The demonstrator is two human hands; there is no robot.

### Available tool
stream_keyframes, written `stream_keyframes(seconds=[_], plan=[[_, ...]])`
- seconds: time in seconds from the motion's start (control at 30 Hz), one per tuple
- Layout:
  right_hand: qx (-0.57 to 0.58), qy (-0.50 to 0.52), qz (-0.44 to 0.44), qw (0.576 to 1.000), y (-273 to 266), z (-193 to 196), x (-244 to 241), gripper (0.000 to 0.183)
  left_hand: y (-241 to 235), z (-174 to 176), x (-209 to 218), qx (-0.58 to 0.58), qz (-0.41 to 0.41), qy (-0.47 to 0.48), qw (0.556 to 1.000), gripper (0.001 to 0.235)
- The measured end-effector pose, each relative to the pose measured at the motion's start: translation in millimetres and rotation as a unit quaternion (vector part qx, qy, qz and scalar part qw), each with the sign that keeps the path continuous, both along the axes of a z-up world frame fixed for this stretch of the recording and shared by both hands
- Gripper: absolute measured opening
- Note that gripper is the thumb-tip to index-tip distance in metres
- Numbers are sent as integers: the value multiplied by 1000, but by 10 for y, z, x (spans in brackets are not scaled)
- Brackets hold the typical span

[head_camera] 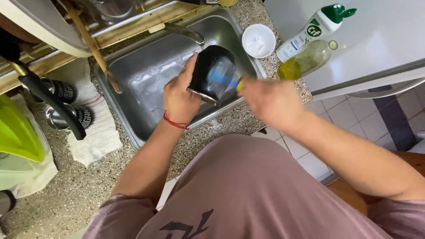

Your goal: The person washes a black metal cup in a kitchen sink. They scrub the inside and outside of the cup using a toothbrush and a sponge, rinsing it under running water between steps. The person handles the cup, toothbrush, and sponge throughout the process.

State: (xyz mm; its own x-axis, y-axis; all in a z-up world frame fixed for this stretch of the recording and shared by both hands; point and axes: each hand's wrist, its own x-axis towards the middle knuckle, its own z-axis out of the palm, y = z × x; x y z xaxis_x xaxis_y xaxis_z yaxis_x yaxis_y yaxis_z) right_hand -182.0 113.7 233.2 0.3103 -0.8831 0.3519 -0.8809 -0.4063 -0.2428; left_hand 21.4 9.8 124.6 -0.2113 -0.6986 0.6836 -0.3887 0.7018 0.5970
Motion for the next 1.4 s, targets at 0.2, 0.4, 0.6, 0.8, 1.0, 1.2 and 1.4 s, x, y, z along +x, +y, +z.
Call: stream_keyframes(seconds=[0.2, 0.4, 0.6, 0.8, 1.0, 1.2, 1.4], plan=[[-22, 34, 4, 999, -23, -45, -79, 19, 9, 64, -13, 8, 7, 1, 1000, 42], [13, 53, -15, 998, -69, -101, -187, 21, 15, 72, 9, 18, -9, -7, 1000, 49], [25, 43, -49, 998, -98, -100, -251, 29, 9, 97, -11, 38, -14, 3, 999, 45], [42, 57, -74, 995, -63, -109, -234, 27, -5, 49, 1, 48, -21, 17, 999, 46], [23, 80, -83, 993, -82, -16, -206, 26, -26, 34, 5, 32, -6, -5, 999, 48], [26, 107, -81, 991, -97, 31, -236, 24, 25, 120, 41, 38, -22, -4, 999, 52], [58, 48, -24, 997, 38, 305, 63, 24, 33, 97, 54, 54, -38, 21, 998, 50]])
